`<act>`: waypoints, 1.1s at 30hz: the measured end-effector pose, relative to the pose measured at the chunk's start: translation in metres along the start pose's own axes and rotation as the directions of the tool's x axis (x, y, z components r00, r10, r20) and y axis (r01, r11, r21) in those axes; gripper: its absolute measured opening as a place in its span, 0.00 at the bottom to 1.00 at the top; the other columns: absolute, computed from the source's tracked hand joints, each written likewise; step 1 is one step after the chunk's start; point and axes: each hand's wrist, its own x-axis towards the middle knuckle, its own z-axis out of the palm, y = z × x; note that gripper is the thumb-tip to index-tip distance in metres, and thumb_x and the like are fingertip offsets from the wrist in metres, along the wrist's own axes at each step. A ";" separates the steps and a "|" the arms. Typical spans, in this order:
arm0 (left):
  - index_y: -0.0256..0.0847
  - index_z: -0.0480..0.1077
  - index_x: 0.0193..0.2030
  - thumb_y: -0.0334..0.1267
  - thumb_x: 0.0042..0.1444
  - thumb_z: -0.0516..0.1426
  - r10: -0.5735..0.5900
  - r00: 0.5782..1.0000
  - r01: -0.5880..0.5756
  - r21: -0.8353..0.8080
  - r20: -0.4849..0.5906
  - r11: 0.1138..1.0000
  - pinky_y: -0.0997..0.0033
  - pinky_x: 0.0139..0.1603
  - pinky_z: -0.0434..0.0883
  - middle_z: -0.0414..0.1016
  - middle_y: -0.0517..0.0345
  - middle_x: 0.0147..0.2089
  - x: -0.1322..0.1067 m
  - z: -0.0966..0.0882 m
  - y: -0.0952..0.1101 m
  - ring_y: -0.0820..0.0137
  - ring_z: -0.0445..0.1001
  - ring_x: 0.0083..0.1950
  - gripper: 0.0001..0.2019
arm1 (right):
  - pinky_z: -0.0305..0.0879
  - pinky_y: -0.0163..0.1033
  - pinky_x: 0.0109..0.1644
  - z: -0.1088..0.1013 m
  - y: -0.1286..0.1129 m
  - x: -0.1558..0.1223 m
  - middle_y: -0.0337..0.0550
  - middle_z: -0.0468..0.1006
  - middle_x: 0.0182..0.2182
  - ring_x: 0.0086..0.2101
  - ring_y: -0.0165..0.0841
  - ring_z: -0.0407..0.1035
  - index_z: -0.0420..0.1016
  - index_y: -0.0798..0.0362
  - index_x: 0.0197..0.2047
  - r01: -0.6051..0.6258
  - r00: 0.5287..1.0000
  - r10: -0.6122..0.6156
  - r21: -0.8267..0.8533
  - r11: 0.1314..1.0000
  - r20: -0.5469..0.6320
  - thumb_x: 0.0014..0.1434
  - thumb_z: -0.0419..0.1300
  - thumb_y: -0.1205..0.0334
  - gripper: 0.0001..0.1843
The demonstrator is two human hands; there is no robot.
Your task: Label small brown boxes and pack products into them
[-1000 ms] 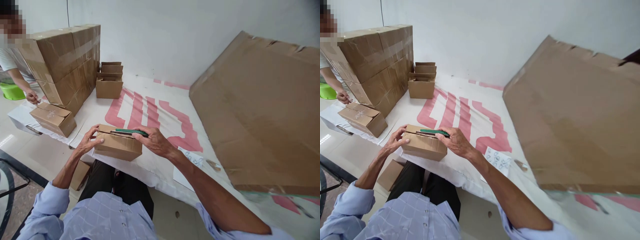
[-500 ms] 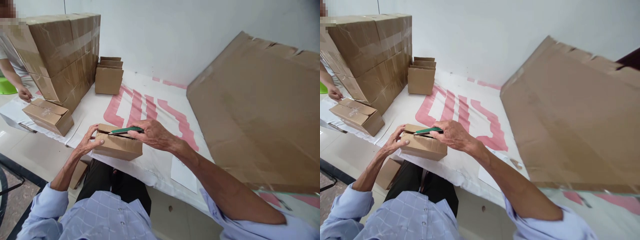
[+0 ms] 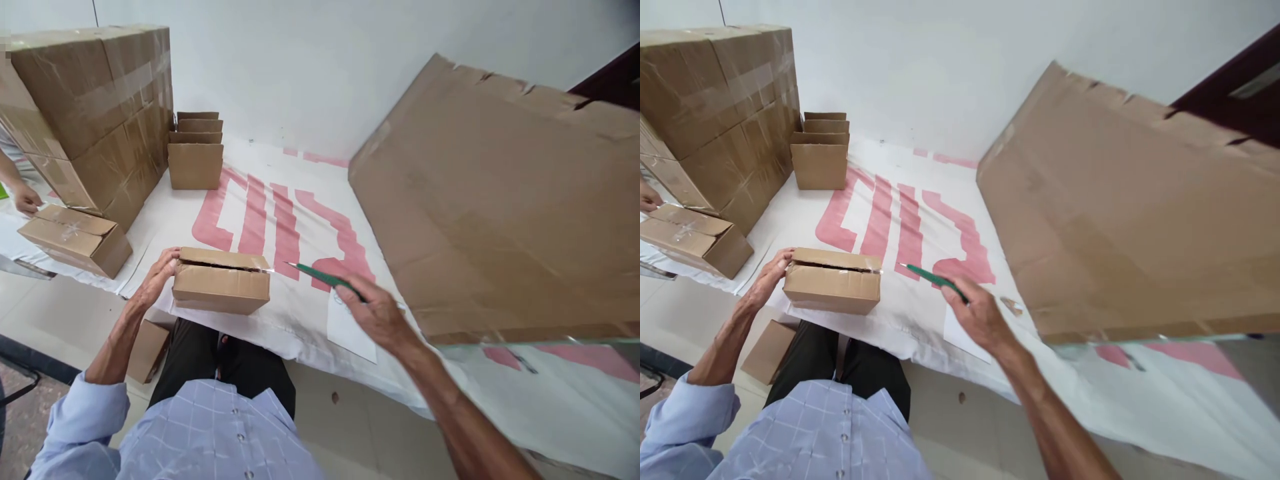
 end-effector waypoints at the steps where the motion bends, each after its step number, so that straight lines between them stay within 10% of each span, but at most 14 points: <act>1: 0.46 0.77 0.58 0.69 0.66 0.54 -0.025 1.000 0.024 -0.016 -0.009 1.000 0.49 0.67 0.74 0.67 0.46 0.73 0.001 -0.001 0.002 0.46 0.67 0.74 0.31 | 0.73 0.46 0.44 0.018 0.014 -0.015 0.47 0.82 0.39 0.38 0.42 0.75 0.78 0.49 0.51 -0.003 0.999 0.003 -0.007 1.000 -0.038 0.68 0.53 0.45 0.21; 7: 0.49 0.77 0.63 0.62 0.60 0.66 -0.002 0.997 0.001 0.018 0.079 1.000 0.48 0.73 0.70 0.71 0.49 0.71 -0.002 -0.005 0.021 0.45 0.67 0.74 0.30 | 0.74 0.55 0.52 0.096 0.064 -0.070 0.53 0.81 0.41 0.43 0.48 0.75 0.77 0.50 0.53 0.030 0.997 -0.036 -0.092 0.995 -0.066 0.68 0.54 0.49 0.19; 15: 0.47 0.77 0.63 0.63 0.60 0.64 -0.155 0.988 0.156 -0.078 0.020 0.985 0.49 0.65 0.76 0.74 0.48 0.71 0.001 -0.008 0.013 0.45 0.71 0.72 0.31 | 0.75 0.54 0.59 0.079 -0.007 -0.016 0.52 0.79 0.52 0.53 0.47 0.76 0.78 0.47 0.55 0.164 0.981 -0.151 0.099 0.982 -0.125 0.73 0.55 0.50 0.16; 23: 0.45 0.73 0.65 0.60 0.46 0.75 -0.050 0.996 0.054 -0.048 0.077 0.997 0.50 0.64 0.79 0.73 0.40 0.71 0.003 -0.006 0.020 0.41 0.67 0.76 0.42 | 0.76 0.51 0.52 0.076 -0.045 0.034 0.51 0.80 0.47 0.48 0.46 0.77 0.78 0.48 0.52 0.265 0.962 -0.258 0.078 0.961 -0.089 0.70 0.58 0.56 0.11; 33: 0.48 0.68 0.69 0.56 0.41 0.78 -0.058 0.994 0.044 0.145 0.091 0.988 0.47 0.62 0.80 0.69 0.40 0.72 0.007 -0.011 0.010 0.41 0.67 0.75 0.49 | 0.75 0.44 0.45 0.061 -0.082 0.034 0.43 0.81 0.40 0.39 0.37 0.75 0.80 0.48 0.44 0.196 0.958 -0.258 0.370 0.908 0.126 0.70 0.60 0.55 0.09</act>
